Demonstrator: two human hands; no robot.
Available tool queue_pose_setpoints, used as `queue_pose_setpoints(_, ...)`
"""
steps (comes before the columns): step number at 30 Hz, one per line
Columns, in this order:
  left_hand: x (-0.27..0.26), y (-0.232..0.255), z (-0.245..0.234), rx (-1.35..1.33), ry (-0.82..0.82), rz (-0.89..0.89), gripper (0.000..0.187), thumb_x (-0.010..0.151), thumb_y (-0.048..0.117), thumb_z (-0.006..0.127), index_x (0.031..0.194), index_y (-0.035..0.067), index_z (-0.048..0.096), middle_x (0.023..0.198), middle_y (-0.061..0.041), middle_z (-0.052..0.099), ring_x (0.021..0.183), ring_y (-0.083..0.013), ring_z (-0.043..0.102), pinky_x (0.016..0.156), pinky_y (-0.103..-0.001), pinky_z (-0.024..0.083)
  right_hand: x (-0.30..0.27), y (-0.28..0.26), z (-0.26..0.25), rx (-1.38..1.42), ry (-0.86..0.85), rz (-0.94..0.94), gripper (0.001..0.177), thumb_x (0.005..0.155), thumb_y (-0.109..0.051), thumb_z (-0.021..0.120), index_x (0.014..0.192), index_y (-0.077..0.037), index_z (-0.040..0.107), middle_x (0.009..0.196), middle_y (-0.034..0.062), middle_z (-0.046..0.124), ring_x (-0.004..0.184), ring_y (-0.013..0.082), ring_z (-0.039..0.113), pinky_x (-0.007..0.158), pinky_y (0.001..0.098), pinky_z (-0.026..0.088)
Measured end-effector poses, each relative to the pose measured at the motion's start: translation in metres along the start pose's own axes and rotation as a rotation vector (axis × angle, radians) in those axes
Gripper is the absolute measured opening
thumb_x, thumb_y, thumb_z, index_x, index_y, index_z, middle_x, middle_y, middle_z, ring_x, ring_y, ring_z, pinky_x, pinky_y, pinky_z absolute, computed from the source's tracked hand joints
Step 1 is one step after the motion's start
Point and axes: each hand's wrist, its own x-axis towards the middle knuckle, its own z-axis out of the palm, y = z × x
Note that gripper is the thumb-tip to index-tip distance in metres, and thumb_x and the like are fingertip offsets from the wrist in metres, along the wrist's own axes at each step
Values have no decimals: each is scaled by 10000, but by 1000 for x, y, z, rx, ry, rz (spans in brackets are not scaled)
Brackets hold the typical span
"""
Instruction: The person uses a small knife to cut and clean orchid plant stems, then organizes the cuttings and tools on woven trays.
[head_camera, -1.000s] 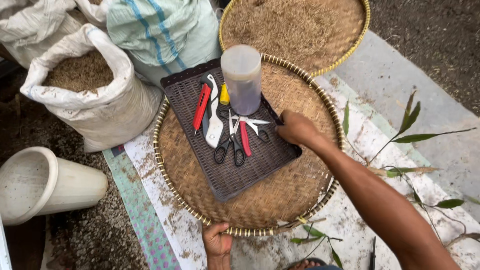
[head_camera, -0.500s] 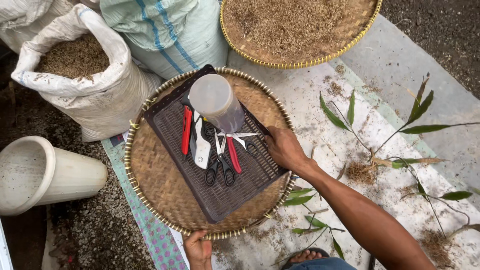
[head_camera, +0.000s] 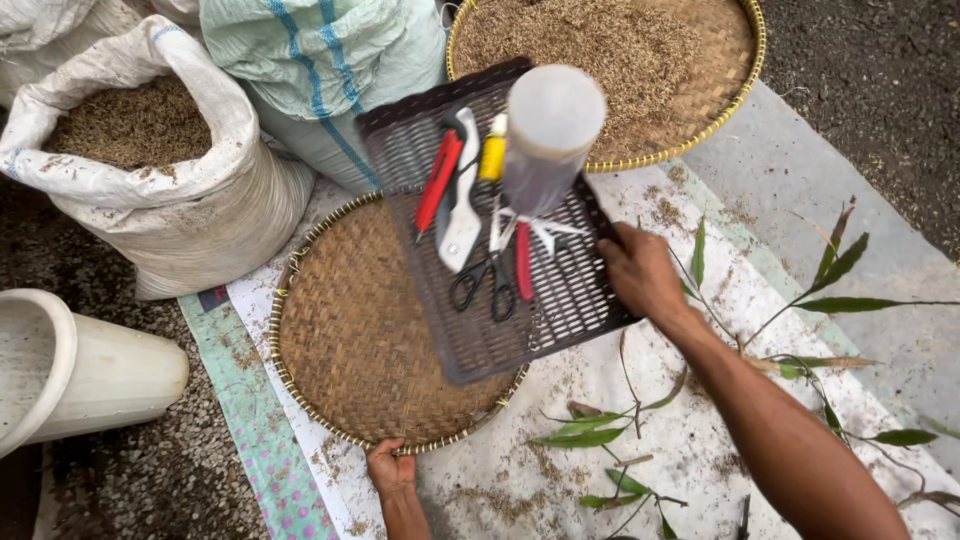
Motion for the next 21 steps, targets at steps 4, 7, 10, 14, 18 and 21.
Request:
queue_pose_setpoints(4, 18, -14, 3, -11, 81, -74, 277, 511, -120, 538, 665, 109, 546, 789, -20, 524, 759, -265, 529, 773, -548, 543, 36, 4, -26, 16, 163, 18, 229, 1058, -157, 498, 1148, -69, 690, 921, 92, 696, 806, 232, 639, 697, 381, 520)
queue_pose_setpoints(7, 23, -23, 5, 4, 102, -20, 427, 504, -142, 507, 846, 100, 592, 931, -23, 577, 844, -277, 556, 781, -566, 550, 77, 6, -43, 17, 272, -9, 188, 1032, -112, 515, 1054, -50, 692, 973, 124, 708, 874, 252, 650, 767, 417, 547)
queue_pose_setpoints(10, 19, -28, 13, 51, 149, 81, 617, 482, -159, 485, 1025, 85, 645, 1075, -31, 638, 920, -295, 581, 720, -573, 538, 149, 32, -60, -57, 418, -118, 148, 965, -110, 563, 966, -28, 686, 894, 94, 674, 831, 226, 597, 730, 448, 497)
queue_pose_setpoints(14, 13, -28, 17, 154, 250, 77, 236, 436, -75, 472, 609, 81, 433, 950, -112, 579, 957, -353, 542, 680, -589, 461, 228, 47, -78, -158, 616, -148, 148, 891, -48, 580, 894, 19, 711, 837, 121, 689, 744, 257, 639, 630, 478, 519)
queue_pose_setpoints(18, 23, -37, 14, 147, 271, 123, 177, 450, -46, 476, 572, 79, 445, 794, -69, 505, 802, -294, 508, 612, -515, 431, 281, 22, -88, -14, 615, -5, 239, 901, 97, 521, 818, -119, 580, 824, 33, 611, 704, 181, 589, 552, 347, 549)
queue_pose_setpoints(21, 15, -31, 15, 177, 374, -12, 189, 462, 18, 510, 610, 123, 456, 995, -76, 587, 1036, -353, 521, 959, -688, 322, 334, 22, -87, -339, 791, -56, 230, 850, 13, 575, 992, 73, 745, 936, 261, 742, 878, 450, 719, 741, 552, 583)
